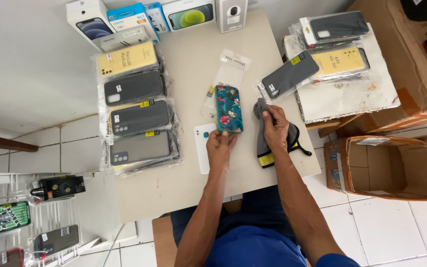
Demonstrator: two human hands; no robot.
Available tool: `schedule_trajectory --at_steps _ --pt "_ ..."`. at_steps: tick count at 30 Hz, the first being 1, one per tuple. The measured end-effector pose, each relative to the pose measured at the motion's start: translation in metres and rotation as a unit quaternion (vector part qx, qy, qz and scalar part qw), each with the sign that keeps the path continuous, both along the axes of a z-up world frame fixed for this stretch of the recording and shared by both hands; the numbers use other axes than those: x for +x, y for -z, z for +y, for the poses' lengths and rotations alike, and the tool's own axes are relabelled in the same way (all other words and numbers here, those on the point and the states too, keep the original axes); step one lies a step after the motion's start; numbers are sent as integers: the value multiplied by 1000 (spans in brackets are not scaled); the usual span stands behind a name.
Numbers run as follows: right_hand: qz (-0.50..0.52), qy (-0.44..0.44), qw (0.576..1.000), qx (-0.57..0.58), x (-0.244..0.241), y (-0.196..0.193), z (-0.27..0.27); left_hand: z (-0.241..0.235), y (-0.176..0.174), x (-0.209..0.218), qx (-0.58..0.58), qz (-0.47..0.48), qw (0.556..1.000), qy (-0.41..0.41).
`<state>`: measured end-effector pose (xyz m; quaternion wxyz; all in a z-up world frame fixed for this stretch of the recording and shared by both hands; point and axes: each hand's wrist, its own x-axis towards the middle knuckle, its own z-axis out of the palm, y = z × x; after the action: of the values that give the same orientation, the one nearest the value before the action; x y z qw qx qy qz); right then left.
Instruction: Unpacking, inspecting, and repacking various mobile phone cases and screen protectors on a desk.
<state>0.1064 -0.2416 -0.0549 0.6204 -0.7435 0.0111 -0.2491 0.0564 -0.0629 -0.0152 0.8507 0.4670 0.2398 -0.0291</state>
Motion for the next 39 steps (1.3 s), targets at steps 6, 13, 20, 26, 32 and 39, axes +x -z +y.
schedule_trajectory --at_steps 6,13,20,26,32,39 --pt "2 2 1000 -28 -1 -3 4 34 -2 -13 222 94 937 254" --pt "-21 -29 994 -100 -7 -15 15 30 5 3 654 -186 704 203" --pt "-68 -172 902 -391 -7 -22 37 29 59 8 731 -244 621 144" --pt "-106 -239 868 -422 52 -1 39 28 51 5 724 -263 629 108" --pt "-113 -206 875 -422 101 15 62 29 53 3 719 -261 635 110" --pt "-82 -120 892 -428 131 29 68 28 52 3 715 -251 642 115"
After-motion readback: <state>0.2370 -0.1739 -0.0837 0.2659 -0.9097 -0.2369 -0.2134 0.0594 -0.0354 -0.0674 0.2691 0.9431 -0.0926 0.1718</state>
